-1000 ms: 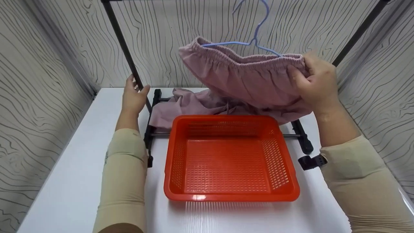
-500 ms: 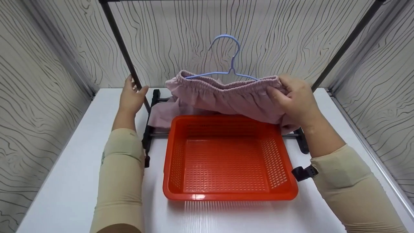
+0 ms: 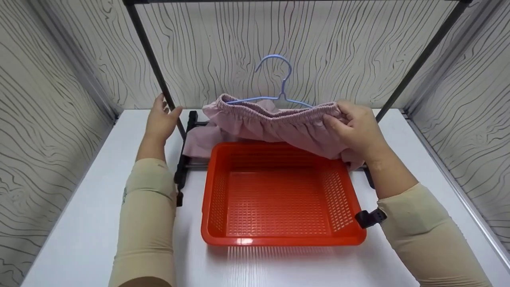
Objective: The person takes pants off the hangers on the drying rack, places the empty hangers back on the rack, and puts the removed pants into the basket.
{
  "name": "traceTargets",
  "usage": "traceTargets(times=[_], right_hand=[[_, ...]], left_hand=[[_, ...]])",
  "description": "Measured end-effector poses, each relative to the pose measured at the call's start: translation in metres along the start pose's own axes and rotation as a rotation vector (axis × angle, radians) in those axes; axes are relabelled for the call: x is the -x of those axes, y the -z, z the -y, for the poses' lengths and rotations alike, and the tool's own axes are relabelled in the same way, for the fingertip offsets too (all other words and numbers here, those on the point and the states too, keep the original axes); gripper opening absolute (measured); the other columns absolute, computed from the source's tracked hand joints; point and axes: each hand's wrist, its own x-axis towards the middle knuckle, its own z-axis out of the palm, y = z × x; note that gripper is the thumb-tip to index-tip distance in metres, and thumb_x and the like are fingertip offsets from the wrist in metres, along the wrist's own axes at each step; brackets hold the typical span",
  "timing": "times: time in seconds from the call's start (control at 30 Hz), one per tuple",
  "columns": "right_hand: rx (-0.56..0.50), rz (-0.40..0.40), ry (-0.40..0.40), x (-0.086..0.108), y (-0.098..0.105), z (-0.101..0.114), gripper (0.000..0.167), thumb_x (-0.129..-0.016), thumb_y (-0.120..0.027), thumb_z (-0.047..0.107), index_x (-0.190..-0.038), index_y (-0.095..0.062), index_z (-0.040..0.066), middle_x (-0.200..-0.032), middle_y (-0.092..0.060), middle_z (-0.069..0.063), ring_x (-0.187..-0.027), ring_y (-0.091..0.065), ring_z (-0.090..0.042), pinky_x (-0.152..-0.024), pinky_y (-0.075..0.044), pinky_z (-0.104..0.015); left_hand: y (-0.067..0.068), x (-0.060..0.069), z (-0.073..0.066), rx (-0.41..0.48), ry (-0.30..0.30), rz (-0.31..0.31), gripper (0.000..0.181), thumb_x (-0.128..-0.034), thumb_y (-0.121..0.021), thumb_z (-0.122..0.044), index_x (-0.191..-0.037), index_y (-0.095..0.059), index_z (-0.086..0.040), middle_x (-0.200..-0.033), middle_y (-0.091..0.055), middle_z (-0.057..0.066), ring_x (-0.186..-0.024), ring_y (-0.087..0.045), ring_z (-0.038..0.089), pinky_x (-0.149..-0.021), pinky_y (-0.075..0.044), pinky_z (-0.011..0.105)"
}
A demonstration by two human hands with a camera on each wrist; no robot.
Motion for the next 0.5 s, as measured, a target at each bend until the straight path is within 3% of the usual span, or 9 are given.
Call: traceTargets(times=[0.5], right_hand=[[-0.015,0.023,-0.029,0.0,0.001,0.001,0.009,-0.081,-0.065,0.015,-0.084,-0.063,0.007,-0.074,-0.063,-0.005,-0.064,-0.048,-0.012,-0.057,-0.036,-0.02]], left_hand=[[0.009,0.008,-0.012,0.013,-0.063,-0.026,0.061,-0.093,-0.051,-0.027,-0.144,-0.023,-0.012,-0.146,-0.027,0.014,-0.133,-0.029,0.026,-0.104,-0.031,0.036]])
